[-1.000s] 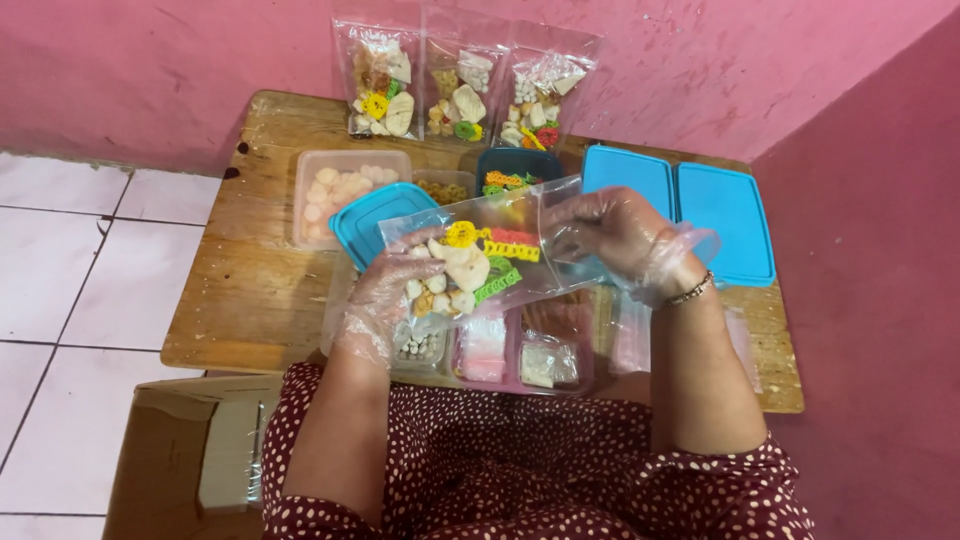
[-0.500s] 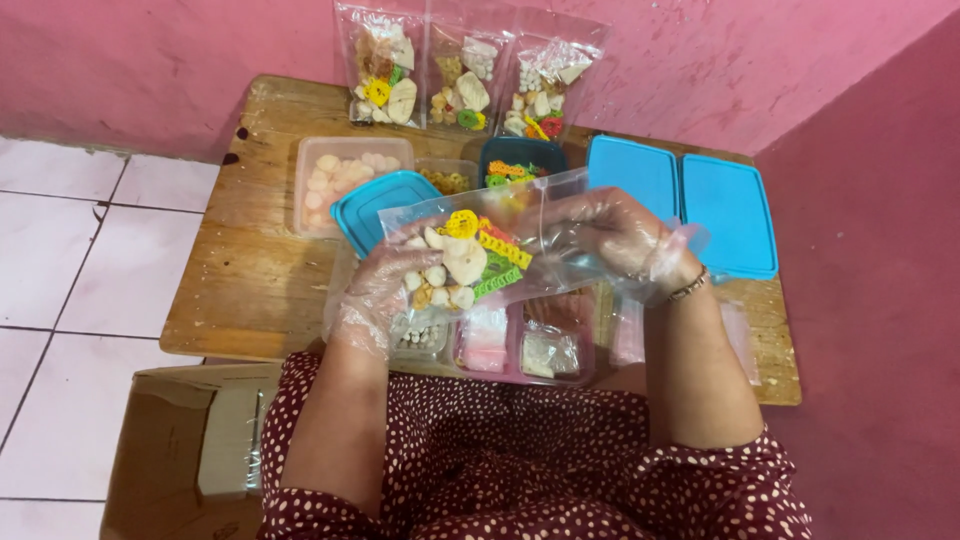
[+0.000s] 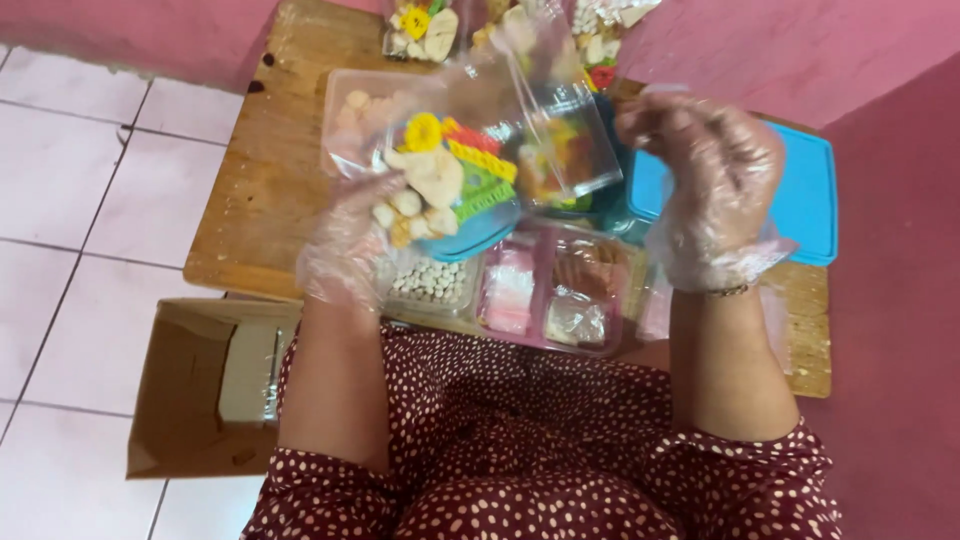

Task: Packaging various snacks into small plastic bags

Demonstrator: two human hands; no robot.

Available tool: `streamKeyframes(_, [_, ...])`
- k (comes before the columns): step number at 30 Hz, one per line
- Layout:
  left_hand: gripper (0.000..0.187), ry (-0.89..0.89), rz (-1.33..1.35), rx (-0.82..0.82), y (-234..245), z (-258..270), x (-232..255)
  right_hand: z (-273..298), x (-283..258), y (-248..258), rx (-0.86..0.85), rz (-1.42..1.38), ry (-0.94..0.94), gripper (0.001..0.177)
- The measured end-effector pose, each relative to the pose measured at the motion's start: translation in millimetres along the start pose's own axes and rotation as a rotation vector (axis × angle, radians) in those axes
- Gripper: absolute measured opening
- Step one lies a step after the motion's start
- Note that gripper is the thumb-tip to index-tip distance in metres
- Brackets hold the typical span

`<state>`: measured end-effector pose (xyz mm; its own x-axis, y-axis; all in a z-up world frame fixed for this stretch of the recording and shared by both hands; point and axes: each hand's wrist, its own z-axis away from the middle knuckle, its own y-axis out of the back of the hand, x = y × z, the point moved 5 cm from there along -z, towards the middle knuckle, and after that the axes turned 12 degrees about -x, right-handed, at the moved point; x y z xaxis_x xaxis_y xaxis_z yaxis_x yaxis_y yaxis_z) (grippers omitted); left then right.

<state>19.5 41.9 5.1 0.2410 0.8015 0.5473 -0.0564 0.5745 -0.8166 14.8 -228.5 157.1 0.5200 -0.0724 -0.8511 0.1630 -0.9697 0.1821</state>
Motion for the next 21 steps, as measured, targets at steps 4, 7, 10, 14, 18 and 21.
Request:
streamKeyframes(4, [0.03,0.152,0.282,-0.316,-8.8,22.1,23.2,2.6,46.2,-6.2,0.016,-0.046,-0.02,0.015])
streamKeyframes(7, [0.025,0.053,0.28,-0.27,-5.8,35.4,38.5,14.5,94.4,-35.2,-0.344,0.279,-0.051,0.008])
streamKeyframes(10, [0.018,-0.061,0.279,-0.231,-9.3,47.7,50.4,34.4,125.3,-74.4,-0.659,0.802,-0.114,0.02])
streamKeyframes(14, [0.011,-0.23,0.277,-0.186,-22.2,65.6,59.8,41.3,139.8,-124.0,-0.987,1.138,-0.211,0.041])
streamKeyframes(18, [0.01,-0.318,0.273,-0.178,-41.7,73.6,61.7,39.8,97.4,-159.2,-1.009,1.174,-0.34,0.038])
streamKeyframes(21, [0.014,-0.401,0.282,-0.161,-49.7,73.9,63.9,57.0,126.1,-167.2,-0.837,1.227,-0.003,0.031])
